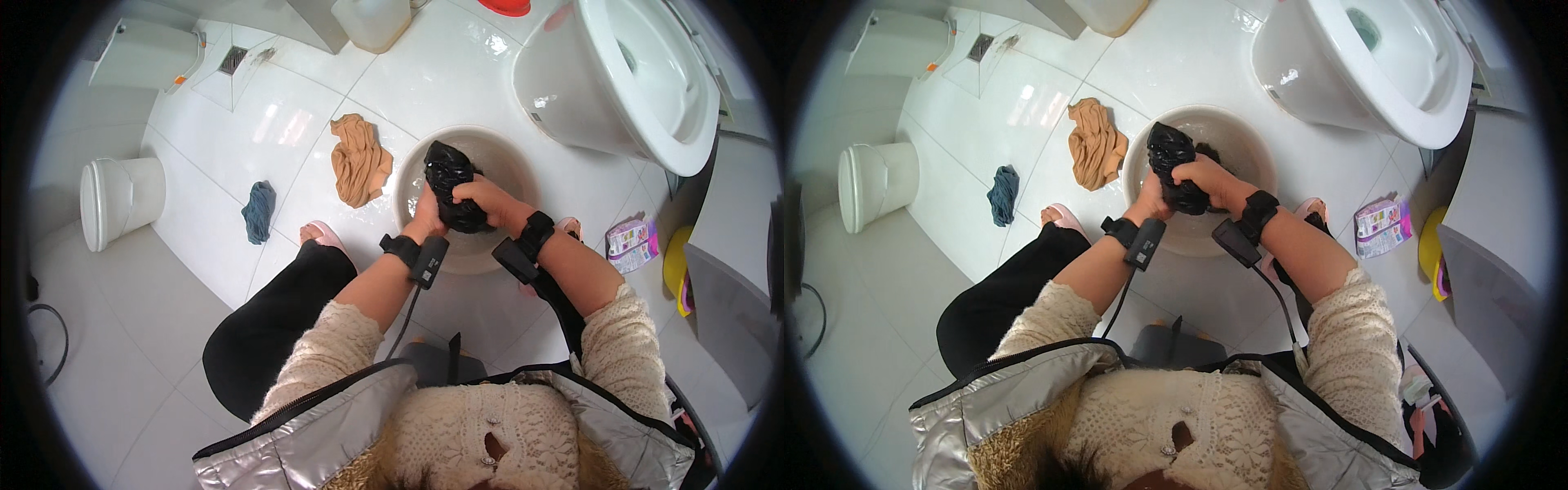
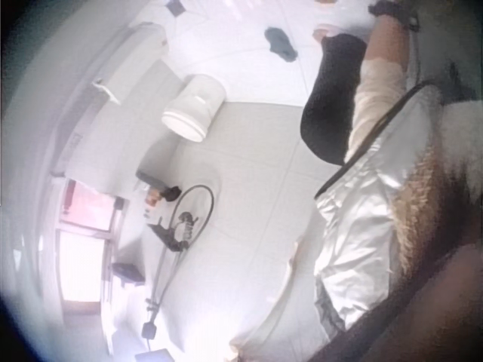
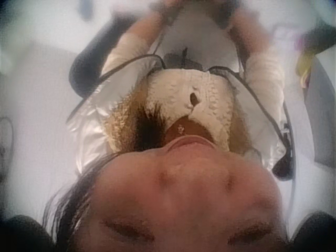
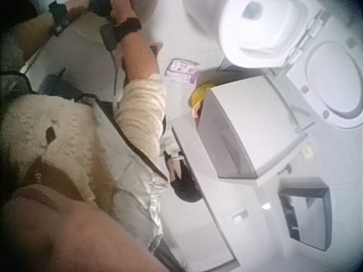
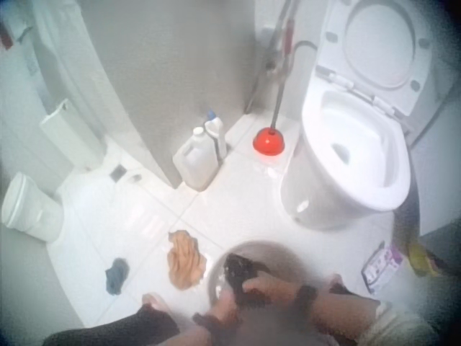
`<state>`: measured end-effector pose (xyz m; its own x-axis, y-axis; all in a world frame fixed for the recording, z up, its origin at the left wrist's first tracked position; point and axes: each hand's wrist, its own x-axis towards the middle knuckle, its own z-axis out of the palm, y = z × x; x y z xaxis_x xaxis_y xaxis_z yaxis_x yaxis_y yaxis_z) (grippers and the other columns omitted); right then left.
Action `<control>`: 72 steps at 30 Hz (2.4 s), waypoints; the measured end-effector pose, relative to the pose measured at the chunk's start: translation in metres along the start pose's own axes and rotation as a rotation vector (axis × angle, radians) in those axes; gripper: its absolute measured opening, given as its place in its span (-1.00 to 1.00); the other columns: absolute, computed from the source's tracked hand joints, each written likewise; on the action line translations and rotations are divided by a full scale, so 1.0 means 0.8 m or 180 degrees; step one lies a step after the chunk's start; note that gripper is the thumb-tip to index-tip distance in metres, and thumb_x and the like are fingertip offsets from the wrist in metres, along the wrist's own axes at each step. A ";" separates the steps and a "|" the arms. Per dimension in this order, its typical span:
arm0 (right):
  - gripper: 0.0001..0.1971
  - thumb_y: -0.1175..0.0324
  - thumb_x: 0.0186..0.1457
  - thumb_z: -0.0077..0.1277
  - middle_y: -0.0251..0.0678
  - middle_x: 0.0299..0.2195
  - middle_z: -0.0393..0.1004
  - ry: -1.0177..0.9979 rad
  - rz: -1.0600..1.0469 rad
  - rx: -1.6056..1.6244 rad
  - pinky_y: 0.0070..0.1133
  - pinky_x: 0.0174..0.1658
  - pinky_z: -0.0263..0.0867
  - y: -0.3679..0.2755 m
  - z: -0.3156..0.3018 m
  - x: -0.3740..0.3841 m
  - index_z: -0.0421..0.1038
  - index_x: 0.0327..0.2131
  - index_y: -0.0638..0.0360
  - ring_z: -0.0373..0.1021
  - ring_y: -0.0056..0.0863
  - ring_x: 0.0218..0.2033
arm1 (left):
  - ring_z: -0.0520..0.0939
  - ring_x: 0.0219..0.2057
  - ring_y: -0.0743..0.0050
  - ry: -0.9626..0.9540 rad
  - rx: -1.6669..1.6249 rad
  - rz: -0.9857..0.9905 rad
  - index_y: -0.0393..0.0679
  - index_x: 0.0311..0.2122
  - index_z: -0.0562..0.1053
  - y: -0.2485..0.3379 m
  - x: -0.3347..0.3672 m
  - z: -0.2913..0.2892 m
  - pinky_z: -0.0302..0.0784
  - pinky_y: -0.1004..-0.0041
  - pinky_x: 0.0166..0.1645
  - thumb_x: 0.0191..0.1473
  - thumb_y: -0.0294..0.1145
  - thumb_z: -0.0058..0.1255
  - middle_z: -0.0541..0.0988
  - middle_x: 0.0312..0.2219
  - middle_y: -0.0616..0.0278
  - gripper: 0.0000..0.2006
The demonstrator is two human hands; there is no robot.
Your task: The person washes several small garments by hand in a basin of water placed on the bathroom floor. They submerge, scrub, rinse, and wring each item, then place the wet clothes on the floor beside the basin.
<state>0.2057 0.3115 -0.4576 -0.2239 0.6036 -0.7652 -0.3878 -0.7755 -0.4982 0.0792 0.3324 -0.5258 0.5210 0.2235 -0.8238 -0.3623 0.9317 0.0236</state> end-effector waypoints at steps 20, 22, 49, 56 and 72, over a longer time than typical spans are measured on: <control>-0.14 0.49 -0.29 0.08 -0.01 0.17 -0.23 0.0566 -0.0470 -0.5393 -0.35 0.11 0.05 0.077 -0.072 0.063 -0.06 0.14 -0.29 -0.10 0.05 0.14 | 0.39 -0.50 0.56 0.0542 0.3008 0.1096 -0.17 -0.53 0.37 -0.033 0.037 -0.086 0.35 0.54 -0.33 -0.07 -0.42 -0.06 0.40 -0.58 0.34 -0.91; -0.16 0.46 -0.31 0.08 -0.03 0.15 -0.14 0.0557 -0.0021 -0.5597 -0.35 0.08 0.08 0.105 -0.067 0.070 -0.02 0.13 -0.29 -0.03 0.03 0.11 | 0.37 -0.29 0.43 0.1025 0.3990 0.1612 -0.15 -0.42 0.38 -0.035 0.035 -0.086 0.32 0.49 -0.18 -0.09 -0.36 0.00 0.37 -0.37 0.21 -0.87; -0.35 0.48 -0.43 0.04 0.05 -0.28 0.39 0.0994 -0.1233 -0.2708 -0.45 -0.15 0.24 0.043 -0.037 0.033 0.18 -0.08 0.21 0.35 -0.12 -0.22 | 0.52 -0.43 0.42 0.0632 0.1142 0.0506 -0.21 -0.28 0.42 0.001 0.001 -0.007 0.42 0.45 -0.29 0.02 -0.20 -0.18 0.51 -0.45 0.20 -0.70; -0.14 0.38 -0.28 0.12 -0.10 0.05 0.11 0.0388 -0.0275 -0.4966 -0.25 -0.03 0.17 0.026 -0.087 0.033 -0.10 0.15 -0.13 0.13 -0.05 0.03 | 0.43 -0.37 0.44 0.0323 0.2764 0.1249 -0.26 -0.18 0.34 -0.022 -0.002 -0.034 0.33 0.52 -0.26 -0.13 -0.43 -0.07 0.45 -0.43 0.16 -0.68; -0.59 0.43 -0.54 0.05 -0.05 -0.54 0.43 0.0855 -0.0328 -0.2811 -0.44 -0.37 0.31 0.058 -0.040 0.057 0.37 -0.40 0.28 0.39 -0.15 -0.45 | 0.22 0.03 0.04 0.0780 0.1216 0.0294 0.21 0.10 0.09 -0.016 0.004 -0.032 0.26 0.04 -0.02 -0.08 0.19 -0.11 0.08 0.09 0.22 -0.36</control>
<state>0.2056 0.2969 -0.5287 0.0312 0.6997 -0.7138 0.4521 -0.6468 -0.6142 0.0658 0.3135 -0.5429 0.2852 0.2791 -0.9169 -0.0640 0.9601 0.2724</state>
